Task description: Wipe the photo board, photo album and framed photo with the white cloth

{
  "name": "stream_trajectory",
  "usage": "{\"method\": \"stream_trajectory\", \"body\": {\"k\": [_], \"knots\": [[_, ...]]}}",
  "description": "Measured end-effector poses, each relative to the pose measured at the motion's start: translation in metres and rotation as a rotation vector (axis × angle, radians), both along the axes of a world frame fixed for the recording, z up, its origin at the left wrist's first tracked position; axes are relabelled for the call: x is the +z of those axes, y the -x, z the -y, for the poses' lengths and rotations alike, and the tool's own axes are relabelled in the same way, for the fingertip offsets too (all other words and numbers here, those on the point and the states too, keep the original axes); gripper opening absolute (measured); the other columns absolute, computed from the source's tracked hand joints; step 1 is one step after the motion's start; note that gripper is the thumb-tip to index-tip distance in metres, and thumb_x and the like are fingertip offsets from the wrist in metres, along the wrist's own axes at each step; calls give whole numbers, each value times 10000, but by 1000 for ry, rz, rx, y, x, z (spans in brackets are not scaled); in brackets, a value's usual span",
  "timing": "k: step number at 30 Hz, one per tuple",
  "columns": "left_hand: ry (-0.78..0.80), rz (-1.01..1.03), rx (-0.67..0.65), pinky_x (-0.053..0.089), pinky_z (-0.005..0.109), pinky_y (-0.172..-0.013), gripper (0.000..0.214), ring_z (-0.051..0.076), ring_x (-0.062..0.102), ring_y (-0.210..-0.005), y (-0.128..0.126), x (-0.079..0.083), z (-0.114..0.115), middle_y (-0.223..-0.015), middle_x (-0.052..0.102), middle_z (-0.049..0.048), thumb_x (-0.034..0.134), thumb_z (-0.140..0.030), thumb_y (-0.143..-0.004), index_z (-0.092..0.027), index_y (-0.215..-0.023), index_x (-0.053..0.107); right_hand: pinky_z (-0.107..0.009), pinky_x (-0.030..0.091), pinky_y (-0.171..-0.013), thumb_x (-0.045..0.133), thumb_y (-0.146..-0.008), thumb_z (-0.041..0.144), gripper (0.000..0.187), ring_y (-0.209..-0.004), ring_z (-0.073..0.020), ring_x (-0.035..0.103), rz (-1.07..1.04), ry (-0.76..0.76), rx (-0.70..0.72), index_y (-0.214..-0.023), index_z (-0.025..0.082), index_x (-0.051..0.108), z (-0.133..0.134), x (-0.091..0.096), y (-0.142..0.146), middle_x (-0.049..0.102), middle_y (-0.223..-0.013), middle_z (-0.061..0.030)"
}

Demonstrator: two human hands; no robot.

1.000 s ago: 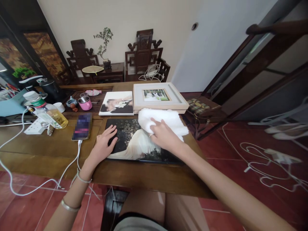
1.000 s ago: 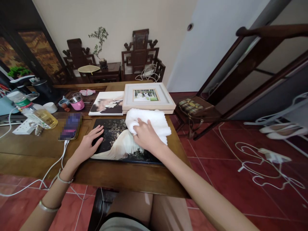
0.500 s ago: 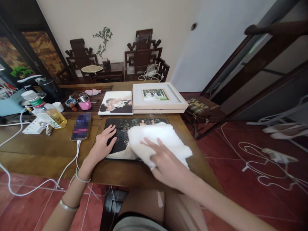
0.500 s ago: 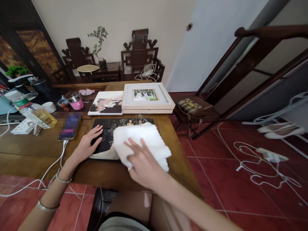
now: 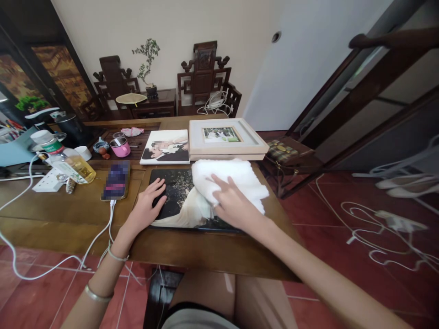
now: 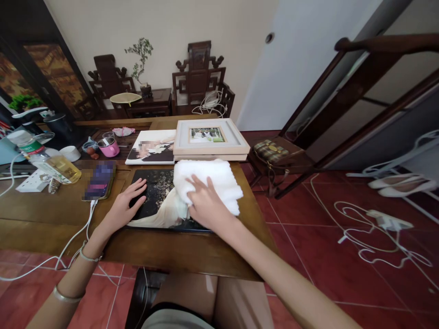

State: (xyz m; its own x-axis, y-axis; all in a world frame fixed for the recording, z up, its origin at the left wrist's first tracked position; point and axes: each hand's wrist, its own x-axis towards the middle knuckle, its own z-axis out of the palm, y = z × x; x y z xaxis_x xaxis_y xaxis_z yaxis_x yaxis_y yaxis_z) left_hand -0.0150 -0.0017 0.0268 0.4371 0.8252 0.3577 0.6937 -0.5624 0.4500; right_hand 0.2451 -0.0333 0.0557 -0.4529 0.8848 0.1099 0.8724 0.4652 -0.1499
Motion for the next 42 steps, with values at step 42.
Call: {"method": "stream_trajectory", "body": {"k": [42], "knots": [[14, -28, 15, 322, 469, -1099, 400, 227, 374, -1341, 2, -3, 2, -1413, 453, 128, 386, -278, -934, -151, -1297, 497, -540, 209, -1098, 513, -668, 67, 233, -1356, -307, 282, -51, -22, 92, -779, 147, 701, 14, -1, 20, 429, -1411, -157]]}}
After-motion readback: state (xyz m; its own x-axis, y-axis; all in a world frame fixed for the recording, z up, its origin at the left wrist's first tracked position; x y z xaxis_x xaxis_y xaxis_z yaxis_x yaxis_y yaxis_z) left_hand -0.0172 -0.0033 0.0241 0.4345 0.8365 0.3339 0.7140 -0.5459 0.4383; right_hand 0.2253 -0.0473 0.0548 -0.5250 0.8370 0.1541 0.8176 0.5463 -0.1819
